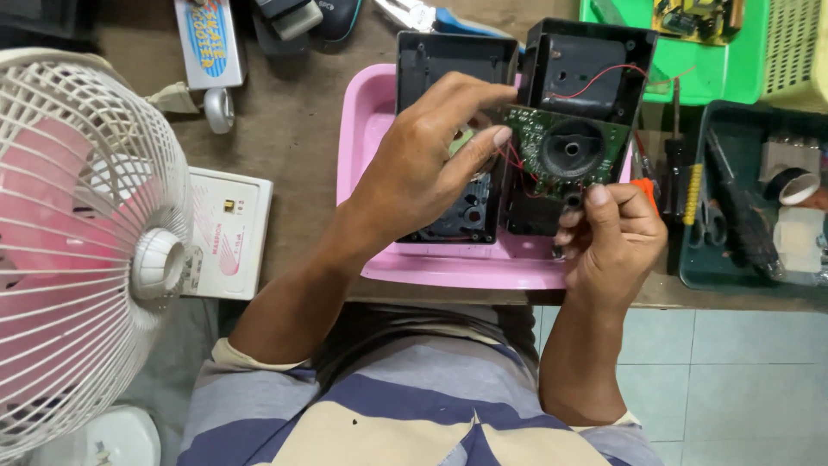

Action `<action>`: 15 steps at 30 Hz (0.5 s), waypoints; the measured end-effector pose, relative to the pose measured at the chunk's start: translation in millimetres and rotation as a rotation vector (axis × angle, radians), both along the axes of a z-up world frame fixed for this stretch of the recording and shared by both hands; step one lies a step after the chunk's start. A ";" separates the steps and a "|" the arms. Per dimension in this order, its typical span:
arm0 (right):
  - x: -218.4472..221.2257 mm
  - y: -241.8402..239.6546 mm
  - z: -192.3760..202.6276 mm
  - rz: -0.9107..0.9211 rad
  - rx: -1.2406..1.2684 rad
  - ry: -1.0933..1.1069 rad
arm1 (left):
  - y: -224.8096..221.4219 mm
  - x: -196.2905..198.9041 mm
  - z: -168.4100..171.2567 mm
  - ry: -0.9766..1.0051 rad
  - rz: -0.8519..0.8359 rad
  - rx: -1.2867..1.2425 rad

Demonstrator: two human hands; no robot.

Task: Disassembling an electronic device to access and clean the internal circuit board with a brush.

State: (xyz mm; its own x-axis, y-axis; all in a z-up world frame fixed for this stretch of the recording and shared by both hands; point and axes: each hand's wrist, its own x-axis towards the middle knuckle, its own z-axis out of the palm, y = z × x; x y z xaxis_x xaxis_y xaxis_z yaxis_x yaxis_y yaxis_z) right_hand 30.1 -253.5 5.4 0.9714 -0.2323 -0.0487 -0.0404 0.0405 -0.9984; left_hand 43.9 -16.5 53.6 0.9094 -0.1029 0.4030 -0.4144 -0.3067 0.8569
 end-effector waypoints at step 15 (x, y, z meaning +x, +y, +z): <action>-4.7 -3.9 -3.2 -0.031 -0.041 -0.063 | 10.5 -66.2 -38.4 -0.160 0.161 0.717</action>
State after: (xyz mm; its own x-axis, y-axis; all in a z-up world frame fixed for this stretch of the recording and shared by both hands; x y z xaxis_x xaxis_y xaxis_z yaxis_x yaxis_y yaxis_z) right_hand 25.4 -257.4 2.2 0.9647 -0.2625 0.0227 0.0234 -0.0004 -0.9997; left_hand -22.4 -6.0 15.2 0.8714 -0.2609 0.4155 -0.4202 -0.8341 0.3573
